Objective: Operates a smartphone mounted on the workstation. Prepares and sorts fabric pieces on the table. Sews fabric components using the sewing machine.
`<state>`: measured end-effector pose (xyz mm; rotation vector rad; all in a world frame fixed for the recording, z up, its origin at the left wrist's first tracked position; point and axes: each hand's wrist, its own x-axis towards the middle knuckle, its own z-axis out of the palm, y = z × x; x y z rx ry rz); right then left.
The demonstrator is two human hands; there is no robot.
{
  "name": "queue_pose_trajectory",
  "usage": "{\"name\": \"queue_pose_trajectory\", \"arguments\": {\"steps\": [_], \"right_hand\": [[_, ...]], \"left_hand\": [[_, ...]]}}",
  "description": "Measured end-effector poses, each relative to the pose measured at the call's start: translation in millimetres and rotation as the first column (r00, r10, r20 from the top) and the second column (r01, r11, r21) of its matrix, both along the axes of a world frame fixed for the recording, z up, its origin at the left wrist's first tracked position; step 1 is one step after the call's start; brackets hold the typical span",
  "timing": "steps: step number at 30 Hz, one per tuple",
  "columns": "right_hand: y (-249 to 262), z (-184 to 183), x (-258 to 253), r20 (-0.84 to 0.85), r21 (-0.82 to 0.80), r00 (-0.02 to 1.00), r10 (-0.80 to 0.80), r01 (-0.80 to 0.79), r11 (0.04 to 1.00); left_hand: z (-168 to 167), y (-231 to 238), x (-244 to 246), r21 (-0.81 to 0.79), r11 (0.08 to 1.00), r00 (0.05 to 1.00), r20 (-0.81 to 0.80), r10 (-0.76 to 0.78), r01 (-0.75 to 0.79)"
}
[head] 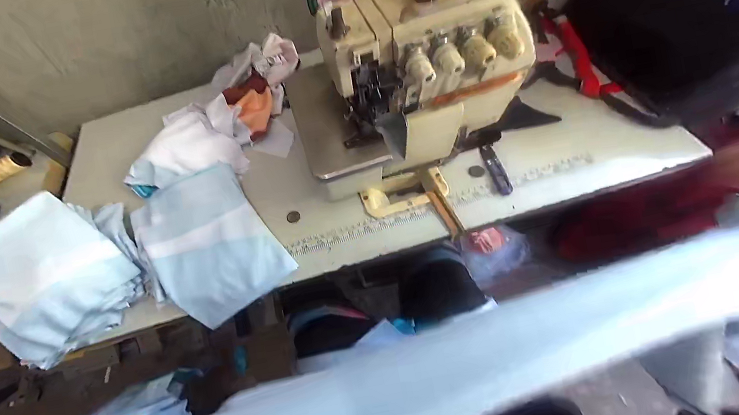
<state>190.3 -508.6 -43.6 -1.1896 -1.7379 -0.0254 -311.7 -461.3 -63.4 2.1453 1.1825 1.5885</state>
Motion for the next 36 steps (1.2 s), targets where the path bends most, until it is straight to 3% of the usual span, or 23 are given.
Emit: {"name": "queue_pose_trajectory", "arguments": {"steps": [3,4,6,9,11,13,15,19,25,31,34,36], "right_hand": [[14.8,-64.2,0.8,-0.025,-0.252,0.999,-0.027,0.020,0.968],[18.8,-86.8,-2.0,0.000,-0.344,0.998,-0.070,0.065,0.937],[20.6,-129.0,-7.1,0.097,-0.540,0.988,-0.119,0.152,0.828],[15.2,-185.2,-16.8,0.205,-0.648,0.966,-0.158,0.255,0.717],[6.6,-198.4,-29.1,0.127,-0.663,0.977,-0.172,0.213,0.718],[0.2,-203.8,-42.8,-0.007,-0.673,0.997,-0.083,0.056,0.737],[-1.8,-211.0,-54.6,-0.084,-0.688,0.995,0.055,-0.098,0.719],[6.3,-216.0,-55.4,-0.017,-0.656,0.986,0.165,-0.135,0.742],[11.6,-201.2,-52.5,-0.012,-0.575,0.998,0.068,-0.062,0.816],[20.3,-171.8,-60.3,-0.188,-0.507,0.976,-0.109,-0.001,0.862],[23.8,-150.4,-61.2,-0.428,-0.499,0.898,-0.102,-0.141,0.855],[26.5,-132.0,-59.0,-0.485,-0.468,0.874,-0.001,-0.259,0.845]], "left_hand": [[-34.8,29.6,-5.1,-0.378,0.914,0.965,-0.145,-0.219,0.151],[-57.6,40.0,-7.6,-0.506,0.851,0.943,-0.196,-0.270,0.138],[-104.1,50.8,-4.9,-0.704,0.709,0.875,-0.366,-0.318,-0.037],[-151.7,53.9,20.0,-0.745,0.594,0.783,-0.550,-0.290,-0.303],[-168.8,49.0,38.3,-0.711,0.650,0.806,-0.536,-0.251,-0.270],[-175.6,44.4,60.0,-0.653,0.746,0.863,-0.448,-0.235,-0.136],[-177.2,45.3,83.5,-0.620,0.784,0.883,-0.381,-0.273,-0.025],[-172.2,54.0,119.3,-0.652,0.741,0.848,-0.292,-0.442,0.162],[-176.8,48.5,153.9,-0.669,0.678,0.808,-0.194,-0.556,0.306],[-192.0,42.1,159.7,-0.648,0.720,0.826,-0.248,-0.507,0.248],[-181.5,48.6,144.7,-0.606,0.736,0.886,-0.106,-0.451,0.302],[-166.6,58.0,128.3,-0.610,0.666,0.865,0.063,-0.498,0.428]]}}
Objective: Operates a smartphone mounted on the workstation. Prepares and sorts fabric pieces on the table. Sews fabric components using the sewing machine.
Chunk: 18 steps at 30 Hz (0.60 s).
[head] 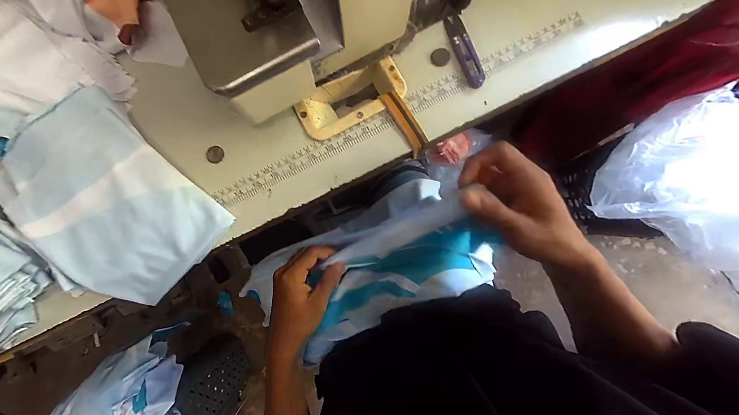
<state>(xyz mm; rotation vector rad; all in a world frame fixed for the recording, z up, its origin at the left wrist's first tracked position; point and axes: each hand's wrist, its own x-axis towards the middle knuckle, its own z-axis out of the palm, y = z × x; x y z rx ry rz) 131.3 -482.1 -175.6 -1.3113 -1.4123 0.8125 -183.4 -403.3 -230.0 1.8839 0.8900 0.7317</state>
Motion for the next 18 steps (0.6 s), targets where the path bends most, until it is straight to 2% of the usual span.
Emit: {"name": "queue_pose_trajectory", "arguments": {"steps": [2,4,6,8,11,14,16,17,18], "right_hand": [[2.4,20.8,2.5,0.165,0.029,0.983,0.077,-0.083,0.996],[6.5,41.7,4.3,0.401,0.114,0.911,0.094,-0.151,0.982],[11.4,61.8,7.6,0.516,0.209,0.856,0.041,-0.172,0.963],[17.1,78.4,10.1,0.545,0.293,0.837,-0.057,-0.126,0.948],[34.5,88.9,11.3,0.489,0.379,0.862,-0.130,-0.076,0.922],[63.4,87.7,10.8,0.355,0.410,0.933,-0.049,-0.108,0.906],[85.1,85.4,4.6,0.229,0.413,0.973,0.009,-0.105,0.905],[96.5,83.5,-1.5,0.150,0.404,0.988,0.026,-0.086,0.911],[109.1,80.8,-9.1,0.047,0.385,0.998,0.052,-0.066,0.920]], "left_hand": [[20.1,9.3,-17.0,-0.071,0.986,0.987,0.075,-0.145,0.151],[40.3,16.6,-28.4,-0.068,0.964,0.962,0.113,-0.248,0.256],[63.6,21.8,-34.8,-0.042,0.973,0.956,0.201,-0.213,0.226],[96.5,26.3,-40.4,0.022,0.998,0.961,0.269,-0.064,0.061],[161.9,37.3,-55.3,0.209,0.954,0.960,0.223,0.167,-0.214],[213.0,69.0,-76.9,0.324,0.868,0.920,0.235,0.313,-0.378],[217.1,128.1,-122.9,0.316,0.879,0.928,0.228,0.295,-0.357],[217.9,167.2,-141.7,0.333,0.867,0.928,0.166,0.333,-0.371],[224.3,208.4,-146.2,0.392,0.826,0.903,0.031,0.428,-0.405]]}}
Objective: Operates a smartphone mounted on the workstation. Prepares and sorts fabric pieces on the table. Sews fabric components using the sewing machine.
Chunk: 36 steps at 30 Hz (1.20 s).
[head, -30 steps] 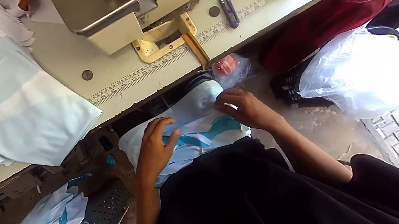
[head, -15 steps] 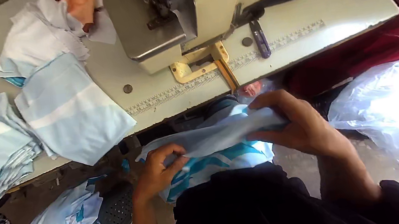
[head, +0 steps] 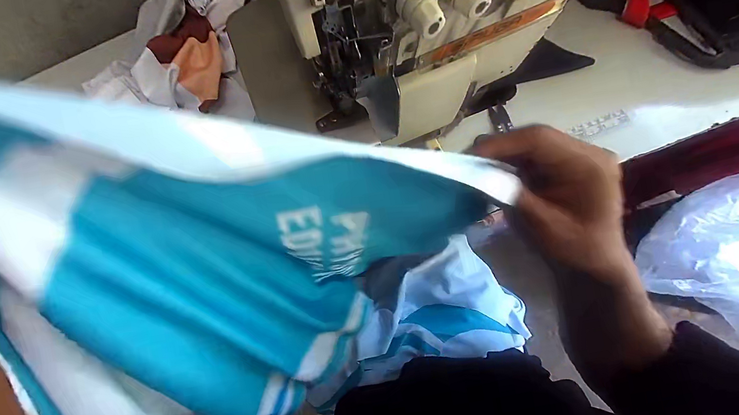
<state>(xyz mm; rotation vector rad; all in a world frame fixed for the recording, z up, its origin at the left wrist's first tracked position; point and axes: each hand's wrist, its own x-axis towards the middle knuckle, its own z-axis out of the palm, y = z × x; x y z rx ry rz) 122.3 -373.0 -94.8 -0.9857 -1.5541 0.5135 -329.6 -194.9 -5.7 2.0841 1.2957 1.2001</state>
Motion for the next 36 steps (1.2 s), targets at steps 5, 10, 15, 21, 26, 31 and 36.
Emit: {"name": "queue_pose_trajectory", "arguments": {"steps": [5,10,15,21,26,31,36], "right_hand": [[48.5,-18.7,-48.7,-0.473,-0.210,0.881,0.026,-0.142,0.967],[50.9,-36.8,-69.1,-0.587,-0.260,0.808,-0.046,-0.134,0.956],[42.3,-42.6,-69.0,-0.469,-0.236,0.881,-0.063,-0.056,0.970],[44.6,-47.5,-74.0,-0.528,-0.140,0.846,-0.080,0.006,0.990],[47.3,-44.2,-68.5,-0.540,-0.139,0.836,-0.094,0.022,0.990],[41.9,-46.4,-61.1,-0.506,-0.141,0.859,-0.078,0.007,0.990],[11.5,-48.6,-5.7,-0.195,-0.179,0.980,-0.048,0.013,0.984]], "left_hand": [[27.1,89.6,87.7,0.237,0.970,0.850,-0.521,0.078,0.057],[-41.7,-7.4,192.2,0.199,0.869,0.863,-0.341,-0.371,0.452],[-78.8,-22.6,181.5,0.213,0.890,0.892,-0.309,-0.330,0.403],[-78.9,-27.4,174.2,0.246,0.911,0.910,-0.338,-0.240,0.332],[-74.6,-16.7,179.9,0.214,0.905,0.892,-0.357,-0.277,0.367],[-77.8,-17.1,181.4,0.212,0.907,0.899,-0.335,-0.283,0.364],[-73.2,-41.0,160.2,0.260,0.913,0.935,-0.247,-0.253,0.315]]}}
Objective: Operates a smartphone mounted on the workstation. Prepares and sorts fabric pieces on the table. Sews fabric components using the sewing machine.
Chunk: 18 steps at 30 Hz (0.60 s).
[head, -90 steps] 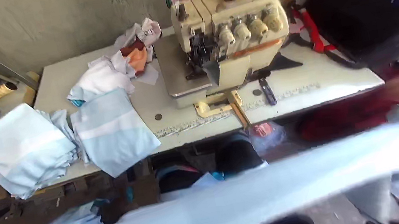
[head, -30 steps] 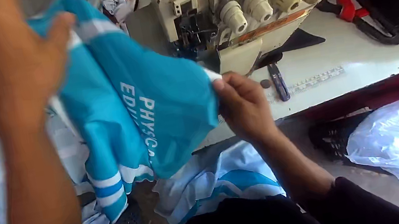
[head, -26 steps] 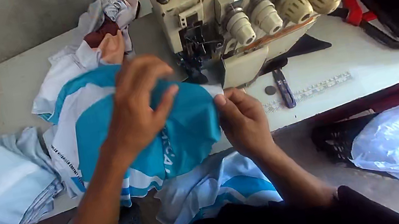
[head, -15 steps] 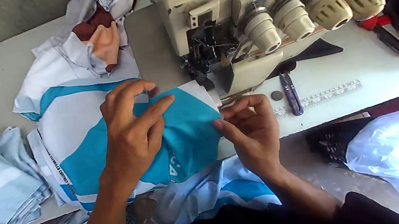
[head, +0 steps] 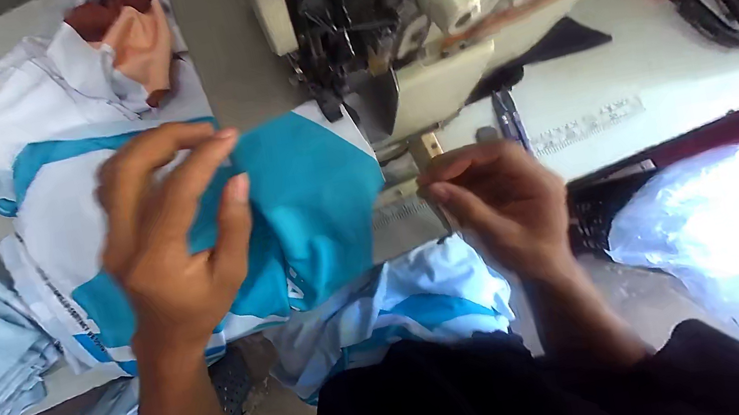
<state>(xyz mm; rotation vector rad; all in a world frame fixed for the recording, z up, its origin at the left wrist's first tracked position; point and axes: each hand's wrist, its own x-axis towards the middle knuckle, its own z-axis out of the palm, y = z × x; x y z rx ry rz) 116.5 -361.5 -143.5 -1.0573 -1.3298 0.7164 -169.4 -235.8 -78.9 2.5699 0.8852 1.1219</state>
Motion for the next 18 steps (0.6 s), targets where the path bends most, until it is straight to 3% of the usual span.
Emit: {"name": "queue_pose_trajectory", "arguments": {"steps": [2,5,6,7,10,12,15,18], "right_hand": [[-25.2,2.3,29.7,0.113,-0.057,0.992,0.059,-0.053,0.997],[-61.8,3.3,57.3,0.289,-0.196,0.946,0.145,-0.090,0.976],[-70.9,0.2,59.5,0.343,-0.245,0.921,0.184,-0.102,0.964],[-78.2,-4.7,58.0,0.388,-0.308,0.891,0.235,-0.115,0.944],[-91.3,-30.4,37.2,0.474,-0.543,0.772,0.424,-0.123,0.830],[-91.7,-50.6,17.6,0.493,-0.633,0.698,0.518,-0.121,0.765],[-94.5,-73.9,0.1,0.470,-0.658,0.610,0.638,-0.240,0.714],[-95.9,-81.6,-5.8,0.377,-0.672,0.570,0.730,-0.373,0.639]], "left_hand": [[2.2,-29.2,-17.6,-0.225,0.959,0.982,0.110,-0.151,0.173],[-14.6,-76.2,-22.5,-0.604,0.649,0.884,0.254,-0.392,0.462],[-28.5,-87.5,-16.4,-0.660,0.567,0.853,0.241,-0.462,0.493],[-45.9,-97.6,-7.9,-0.688,0.540,0.840,0.192,-0.508,0.485],[-101.8,-126.0,17.6,-0.711,0.657,0.885,-0.104,-0.453,0.252],[-131.1,-134.6,27.7,-0.736,0.664,0.884,-0.220,-0.414,0.128],[-154.8,-141.2,28.5,-0.790,0.606,0.870,-0.233,-0.434,0.091],[-157.5,-147.3,26.5,-0.812,0.576,0.900,-0.178,-0.397,0.094]]}}
